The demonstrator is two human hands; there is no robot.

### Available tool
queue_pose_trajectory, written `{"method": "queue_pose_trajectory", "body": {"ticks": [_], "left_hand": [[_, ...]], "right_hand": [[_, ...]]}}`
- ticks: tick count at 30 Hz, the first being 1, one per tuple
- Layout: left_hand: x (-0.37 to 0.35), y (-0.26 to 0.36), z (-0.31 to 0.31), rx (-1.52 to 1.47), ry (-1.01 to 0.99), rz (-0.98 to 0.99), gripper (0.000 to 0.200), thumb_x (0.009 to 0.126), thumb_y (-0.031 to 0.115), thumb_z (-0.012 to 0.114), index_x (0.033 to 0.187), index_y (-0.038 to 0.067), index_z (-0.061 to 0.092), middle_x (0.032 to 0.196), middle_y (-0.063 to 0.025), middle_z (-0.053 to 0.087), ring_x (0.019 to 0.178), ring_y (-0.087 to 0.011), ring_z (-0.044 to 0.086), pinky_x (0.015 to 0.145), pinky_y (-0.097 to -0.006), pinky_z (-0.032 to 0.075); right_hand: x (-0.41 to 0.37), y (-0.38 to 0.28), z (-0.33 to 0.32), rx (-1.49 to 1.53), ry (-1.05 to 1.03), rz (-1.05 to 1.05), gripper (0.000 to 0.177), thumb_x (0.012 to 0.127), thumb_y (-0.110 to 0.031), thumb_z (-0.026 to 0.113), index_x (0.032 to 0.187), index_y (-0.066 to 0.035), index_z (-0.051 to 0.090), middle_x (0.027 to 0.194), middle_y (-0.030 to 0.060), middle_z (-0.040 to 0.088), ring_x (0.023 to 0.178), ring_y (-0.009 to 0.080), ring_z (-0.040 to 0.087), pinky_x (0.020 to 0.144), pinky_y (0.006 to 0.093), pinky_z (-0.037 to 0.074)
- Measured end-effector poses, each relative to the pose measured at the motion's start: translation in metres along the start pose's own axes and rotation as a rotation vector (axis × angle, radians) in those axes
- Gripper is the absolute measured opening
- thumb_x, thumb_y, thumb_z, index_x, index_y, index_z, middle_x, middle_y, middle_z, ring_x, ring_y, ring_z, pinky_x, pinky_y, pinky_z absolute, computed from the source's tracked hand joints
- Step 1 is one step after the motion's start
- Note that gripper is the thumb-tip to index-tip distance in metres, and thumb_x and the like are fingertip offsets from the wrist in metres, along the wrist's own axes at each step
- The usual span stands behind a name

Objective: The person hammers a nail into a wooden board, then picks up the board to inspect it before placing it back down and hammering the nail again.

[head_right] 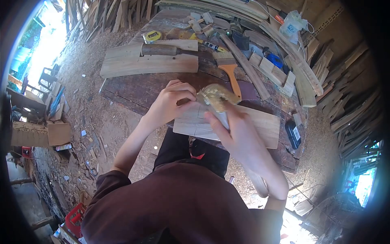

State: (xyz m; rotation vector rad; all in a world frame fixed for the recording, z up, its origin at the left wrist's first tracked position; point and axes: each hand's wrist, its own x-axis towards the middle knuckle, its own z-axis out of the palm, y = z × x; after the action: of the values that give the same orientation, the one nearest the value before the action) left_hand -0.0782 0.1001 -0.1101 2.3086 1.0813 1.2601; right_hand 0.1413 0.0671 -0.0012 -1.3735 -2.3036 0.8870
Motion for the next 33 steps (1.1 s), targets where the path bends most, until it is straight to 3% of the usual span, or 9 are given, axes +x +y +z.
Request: {"method": "queue_pose_trajectory", "body": {"ticks": [4,10,12,16,18,20,26,31,33], "left_hand": [[0.000,-0.001,0.001,-0.024,-0.025,-0.020,0.012,0.076,0.010,0.074,0.081,0.002,0.067,0.092,-0.0060,0.065,0.089,-0.0254,0.062,0.094,-0.0384,0.042],[0.001,0.000,0.000,0.007,0.000,-0.006,0.011,0.077,0.010,0.073,0.079,0.002,0.067,0.093,-0.0068,0.065,0.089,-0.0261,0.062,0.093,-0.0377,0.044],[0.000,0.000,-0.002,-0.017,-0.012,-0.051,0.011,0.077,0.011,0.073,0.081,0.002,0.068,0.094,-0.0066,0.065,0.090,-0.0261,0.062,0.092,-0.0373,0.045],[0.000,0.003,-0.003,-0.099,0.009,-0.105,0.012,0.078,0.013,0.073,0.087,0.005,0.071,0.095,-0.0061,0.066,0.090,-0.0260,0.063,0.088,-0.0365,0.047],[-0.002,0.000,-0.004,-0.059,-0.012,-0.063,0.012,0.080,0.013,0.071,0.089,0.006,0.072,0.095,-0.0056,0.066,0.091,-0.0246,0.063,0.090,-0.0371,0.046],[-0.004,-0.001,-0.004,-0.014,-0.034,-0.028,0.012,0.082,0.014,0.070,0.091,0.006,0.072,0.096,-0.0052,0.066,0.092,-0.0232,0.064,0.092,-0.0377,0.044],[-0.006,0.001,-0.008,0.137,-0.040,0.113,0.013,0.080,0.016,0.072,0.089,0.007,0.074,0.095,-0.0044,0.069,0.089,-0.0224,0.064,0.089,-0.0359,0.046],[-0.008,0.008,0.003,-0.046,0.032,-0.191,0.011,0.080,0.010,0.073,0.089,0.004,0.074,0.094,-0.0073,0.070,0.089,-0.0250,0.066,0.085,-0.0349,0.049],[-0.009,0.011,0.005,-0.039,0.042,-0.205,0.011,0.080,0.009,0.074,0.089,0.003,0.073,0.094,-0.0080,0.070,0.088,-0.0252,0.066,0.083,-0.0344,0.049]], "right_hand": [[-0.009,-0.019,-0.006,0.218,0.056,0.134,0.039,0.099,-0.031,0.056,0.118,0.003,0.056,0.075,0.0211,0.063,0.066,0.0360,0.064,0.063,0.0418,0.048],[0.001,0.012,0.014,0.077,-0.025,-0.003,0.038,0.099,-0.031,0.055,0.115,0.003,0.057,0.068,0.0138,0.061,0.059,0.0246,0.065,0.057,0.0374,0.047],[-0.006,0.000,0.002,0.166,-0.009,0.146,0.035,0.100,-0.029,0.055,0.113,0.003,0.058,0.062,0.0105,0.058,0.052,0.0188,0.061,0.051,0.0341,0.046],[-0.018,0.005,-0.011,0.307,0.073,0.153,0.033,0.101,-0.028,0.054,0.109,0.003,0.059,0.056,0.0055,0.054,0.044,0.0125,0.055,0.044,0.0279,0.041],[-0.018,0.020,-0.006,0.543,0.124,0.119,0.028,0.103,-0.024,0.050,0.096,0.003,0.055,0.060,0.0042,0.052,0.039,0.0095,0.048,0.037,0.0225,0.035],[-0.013,0.035,0.001,0.618,0.119,0.138,0.030,0.103,-0.029,0.050,0.093,0.000,0.055,0.054,0.0009,0.048,0.038,0.0099,0.047,0.038,0.0234,0.035],[0.007,0.073,0.029,1.093,0.166,0.164,0.034,0.103,-0.033,0.047,0.091,-0.001,0.053,0.058,0.0056,0.051,0.036,0.0130,0.048,0.035,0.0244,0.036],[0.005,0.086,0.036,1.229,0.223,0.098,0.036,0.104,-0.033,0.045,0.090,-0.001,0.053,0.059,0.0073,0.052,0.034,0.0146,0.047,0.034,0.0247,0.036],[0.003,0.090,0.038,1.217,0.207,0.047,0.036,0.104,-0.034,0.045,0.089,-0.001,0.053,0.059,0.0077,0.052,0.034,0.0147,0.047,0.035,0.0248,0.036]]}}
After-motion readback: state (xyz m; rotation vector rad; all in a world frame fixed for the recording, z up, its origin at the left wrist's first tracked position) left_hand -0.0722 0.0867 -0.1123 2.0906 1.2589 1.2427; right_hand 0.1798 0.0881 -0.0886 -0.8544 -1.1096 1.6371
